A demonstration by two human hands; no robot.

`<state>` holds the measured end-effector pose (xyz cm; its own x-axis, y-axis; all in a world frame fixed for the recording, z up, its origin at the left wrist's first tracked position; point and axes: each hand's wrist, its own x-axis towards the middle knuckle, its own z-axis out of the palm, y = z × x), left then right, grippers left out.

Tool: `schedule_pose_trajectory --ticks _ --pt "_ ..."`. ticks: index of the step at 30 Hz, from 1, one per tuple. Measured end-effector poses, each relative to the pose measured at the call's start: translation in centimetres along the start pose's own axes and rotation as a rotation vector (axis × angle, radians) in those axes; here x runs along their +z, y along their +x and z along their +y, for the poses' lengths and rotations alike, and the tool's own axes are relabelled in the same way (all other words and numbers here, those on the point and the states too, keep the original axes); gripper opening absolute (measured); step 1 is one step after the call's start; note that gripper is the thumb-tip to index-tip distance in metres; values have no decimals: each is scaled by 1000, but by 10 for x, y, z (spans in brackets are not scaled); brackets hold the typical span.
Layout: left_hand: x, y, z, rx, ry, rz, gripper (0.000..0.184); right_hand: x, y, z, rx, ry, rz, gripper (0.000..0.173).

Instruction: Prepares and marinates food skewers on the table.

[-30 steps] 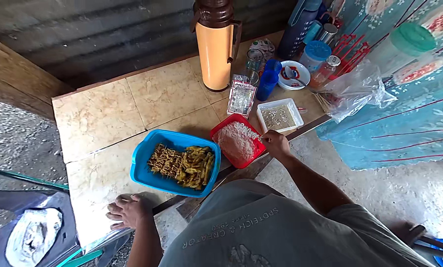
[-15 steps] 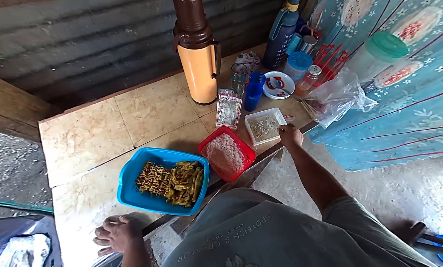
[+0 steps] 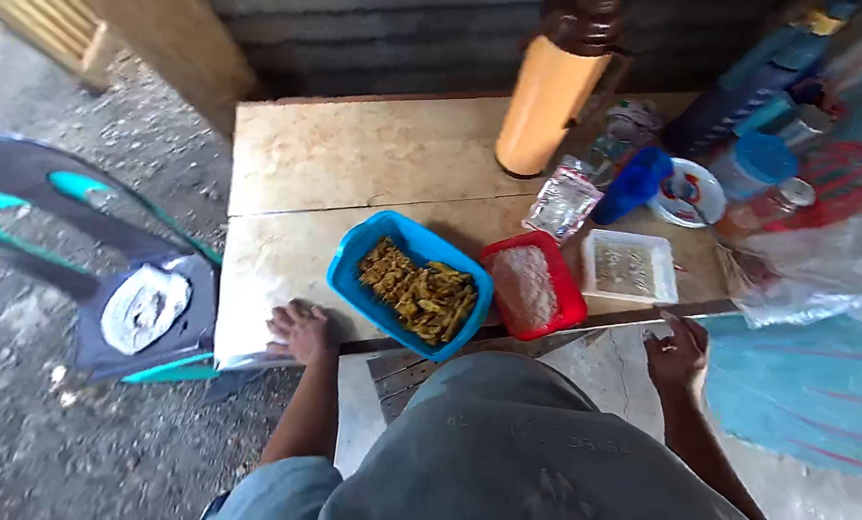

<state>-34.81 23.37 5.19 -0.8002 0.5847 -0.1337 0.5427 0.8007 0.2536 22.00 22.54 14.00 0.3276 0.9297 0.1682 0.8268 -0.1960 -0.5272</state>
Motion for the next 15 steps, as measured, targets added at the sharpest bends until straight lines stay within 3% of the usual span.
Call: schedule_pose_trajectory --ticks 4,6,8,12,15 --pt "11 5 -8 -4 -76 4 56 18 26 -93 -395 32 -26 28" --pt "17 8 -12 -8 -97 15 56 38 34 -129 -507 -191 -298 21" --pt "16 7 -11 -9 -101 19 55 59 43 -165 -506 -452 -629 31" --pt "16 8 -9 -33 -115 21 56 91 48 -230 -698 -339 -618 40" --pt "12 8 -5 -48 -108 0 56 124 44 -287 -930 -296 -696 29"
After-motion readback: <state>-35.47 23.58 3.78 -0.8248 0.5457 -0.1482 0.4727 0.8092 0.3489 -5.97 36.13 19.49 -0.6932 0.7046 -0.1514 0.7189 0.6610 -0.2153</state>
